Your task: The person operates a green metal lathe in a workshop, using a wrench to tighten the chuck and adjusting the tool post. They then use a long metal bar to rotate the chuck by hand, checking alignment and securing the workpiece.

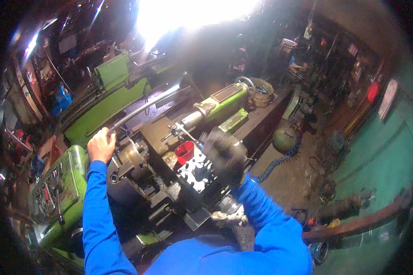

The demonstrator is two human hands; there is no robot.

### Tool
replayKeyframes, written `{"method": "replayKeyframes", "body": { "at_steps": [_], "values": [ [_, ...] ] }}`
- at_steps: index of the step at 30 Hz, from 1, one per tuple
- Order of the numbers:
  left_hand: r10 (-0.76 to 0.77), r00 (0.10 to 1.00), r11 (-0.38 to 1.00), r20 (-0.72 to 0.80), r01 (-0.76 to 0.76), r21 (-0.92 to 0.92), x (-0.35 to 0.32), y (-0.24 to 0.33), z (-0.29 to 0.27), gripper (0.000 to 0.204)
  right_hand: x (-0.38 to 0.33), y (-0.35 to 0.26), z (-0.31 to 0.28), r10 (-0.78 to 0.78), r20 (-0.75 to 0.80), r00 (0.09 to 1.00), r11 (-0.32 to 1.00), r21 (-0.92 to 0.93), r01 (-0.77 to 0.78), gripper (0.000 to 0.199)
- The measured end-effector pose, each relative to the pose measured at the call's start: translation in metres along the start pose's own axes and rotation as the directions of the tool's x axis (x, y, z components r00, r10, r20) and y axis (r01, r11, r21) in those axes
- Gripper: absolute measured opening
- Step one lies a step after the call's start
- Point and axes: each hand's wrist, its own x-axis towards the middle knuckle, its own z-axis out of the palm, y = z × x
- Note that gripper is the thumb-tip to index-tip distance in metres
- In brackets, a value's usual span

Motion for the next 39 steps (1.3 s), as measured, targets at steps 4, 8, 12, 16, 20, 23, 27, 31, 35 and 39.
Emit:
{"method": "replayKeyframes", "body": {
  "at_steps": [4, 8, 12, 16, 20, 23, 27, 31, 35, 39],
  "values": [
    [-0.019, 1.0, 1.0, -0.003, 0.019, 0.014, 0.0, -0.001, -0.008, 0.031, 0.157, 0.165, -0.069, 0.054, -0.259, 0.964, 0.964, -0.237, -0.118, 0.027],
    [0.008, 1.0, 1.0, -0.023, -0.008, -0.02, 0.014, 0.01, 0.007, 0.031, 0.227, 0.304, -0.182, -0.134, -0.563, 0.816, 0.829, -0.514, -0.219, 0.052],
    [-0.021, 1.0, 1.0, 0.017, 0.021, 0.01, 0.001, 0.0, -0.001, 0.031, 0.132, 0.293, -0.193, 0.333, -0.547, 0.768, 0.891, -0.086, -0.447, 0.031],
    [-0.003, 1.0, 0.999, 0.0, 0.003, -0.05, 0.002, 0.003, 0.001, 0.031, -0.087, 0.27, -0.188, 0.614, -0.509, 0.603, 0.763, 0.187, -0.619, 0.023],
    [0.003, 1.0, 0.999, 0.008, -0.003, -0.034, 0.003, -0.002, 0.0, 0.032, -0.212, 0.157, -0.144, 0.848, -0.49, 0.201, 0.409, 0.366, -0.836, 0.021],
    [0.028, 1.0, 0.999, 0.012, -0.028, -0.041, 0.009, -0.001, 0.008, 0.033, -0.309, 0.158, -0.137, 0.633, -0.44, 0.637, 0.517, -0.372, -0.771, 0.018],
    [0.022, 0.998, 1.0, 0.057, -0.022, 0.009, 0.004, -0.01, -0.004, 0.036, -0.252, 0.048, -0.082, 0.843, -0.429, 0.324, 0.439, 0.2, -0.876, 0.014],
    [0.06, 0.998, 0.998, 0.016, -0.06, 0.031, 0.014, -0.004, 0.012, 0.04, -0.256, 0.012, -0.084, 0.848, -0.463, 0.257, 0.404, 0.252, -0.879, 0.017],
    [0.03, 0.997, 1.0, 0.064, -0.03, 0.008, 0.01, -0.01, 0.026, 0.047, -0.263, -0.046, -0.084, 0.791, -0.547, 0.274, 0.342, 0.025, -0.939, 0.033],
    [0.005, 0.982, 0.986, 0.189, -0.036, 0.161, 0.038, -0.058, 0.056, 0.064, -0.398, -0.023, -0.101, 0.52, -0.653, 0.551, 0.222, -0.519, -0.825, 0.041]
  ]
}}
